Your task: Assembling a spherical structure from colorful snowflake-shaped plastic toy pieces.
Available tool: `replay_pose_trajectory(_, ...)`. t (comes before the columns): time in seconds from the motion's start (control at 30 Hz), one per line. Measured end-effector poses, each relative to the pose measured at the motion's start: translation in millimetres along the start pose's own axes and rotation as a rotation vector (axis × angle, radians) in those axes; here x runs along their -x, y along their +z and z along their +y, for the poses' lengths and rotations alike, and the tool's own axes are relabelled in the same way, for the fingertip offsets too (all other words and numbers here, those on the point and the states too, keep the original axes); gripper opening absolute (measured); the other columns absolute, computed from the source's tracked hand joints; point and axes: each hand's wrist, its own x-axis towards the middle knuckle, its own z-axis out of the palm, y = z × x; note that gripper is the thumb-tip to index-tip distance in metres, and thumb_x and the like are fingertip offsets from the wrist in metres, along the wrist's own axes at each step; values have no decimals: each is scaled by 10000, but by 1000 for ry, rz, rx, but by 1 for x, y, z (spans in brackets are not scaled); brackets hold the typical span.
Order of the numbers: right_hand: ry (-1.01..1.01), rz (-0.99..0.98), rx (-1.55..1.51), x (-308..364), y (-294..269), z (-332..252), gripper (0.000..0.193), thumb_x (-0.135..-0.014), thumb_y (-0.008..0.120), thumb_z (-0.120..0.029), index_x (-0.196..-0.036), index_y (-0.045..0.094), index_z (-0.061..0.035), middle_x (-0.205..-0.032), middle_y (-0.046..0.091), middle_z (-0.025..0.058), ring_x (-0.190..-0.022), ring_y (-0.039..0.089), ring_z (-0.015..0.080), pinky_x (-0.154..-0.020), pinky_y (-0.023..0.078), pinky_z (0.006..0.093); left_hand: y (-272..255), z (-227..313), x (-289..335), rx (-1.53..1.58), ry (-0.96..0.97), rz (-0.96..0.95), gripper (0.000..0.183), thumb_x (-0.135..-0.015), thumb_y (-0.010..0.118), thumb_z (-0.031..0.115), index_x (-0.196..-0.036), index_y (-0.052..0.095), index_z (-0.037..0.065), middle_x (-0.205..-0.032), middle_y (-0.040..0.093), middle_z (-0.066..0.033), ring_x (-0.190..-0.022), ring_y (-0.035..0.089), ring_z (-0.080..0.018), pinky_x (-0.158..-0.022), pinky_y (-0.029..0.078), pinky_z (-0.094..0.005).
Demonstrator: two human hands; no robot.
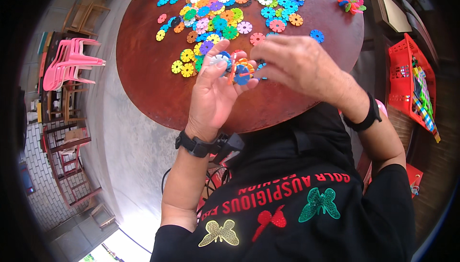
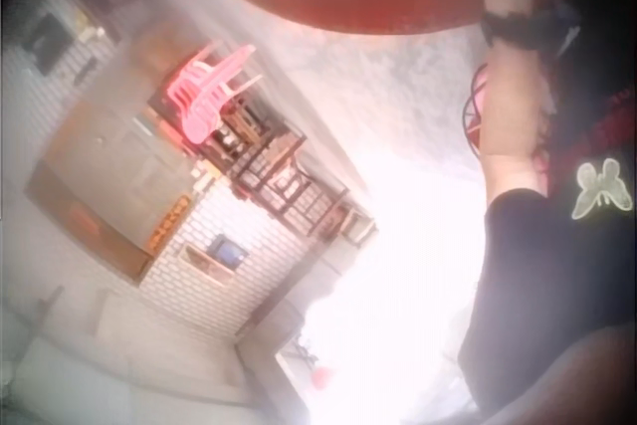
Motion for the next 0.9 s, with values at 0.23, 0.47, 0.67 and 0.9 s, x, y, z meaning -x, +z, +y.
replay_pose_trajectory(0.23, 124, 32, 162, -21, 3, 79, 78, -813, 607, -98, -879, 603, -57, -846, 605, 108, -800, 600, 314, -699, 475, 388, -17, 13, -4, 85, 131, 95, 398, -844, 567, 210, -1212, 504, 69, -1152, 566, -153, -1113, 536, -365, -890, 490, -491)
replay_pose_trajectory(0.47, 184, 34, 305, -29, 7, 100, 86, -817, 602, -108, -890, 613, -64, -838, 602, 99, -845, 598, 304, -740, 476, 406, -35, 22, -9, 233, 118, 203, 403, -909, 499, 390, -1130, 553, 57, -1078, 608, -163, -1021, 575, -365, -907, 460, -500)
replay_pose_trajectory(0.67, 146, -72, 285, -48, 36, 86, 131, -835, 597, -174, -879, 616, -52, -925, 602, 92, -873, 604, 292, -783, 483, 392, -39, 21, -10, 306, 118, 278, 431, -918, 486, 421, -1103, 555, 37, -1070, 610, -168, -959, 587, -323, -795, 486, -456)
replay_pose_trajectory(0.9, 201, -72, 329, -64, 60, 81, 207, -820, 626, -206, -834, 534, -22, -946, 586, 117, -862, 566, 304, -753, 450, 400, -31, 22, -9, 298, 76, 240, 460, -925, 450, 482, -1043, 573, 55, -901, 637, -113, -814, 602, -248, -661, 501, -383)
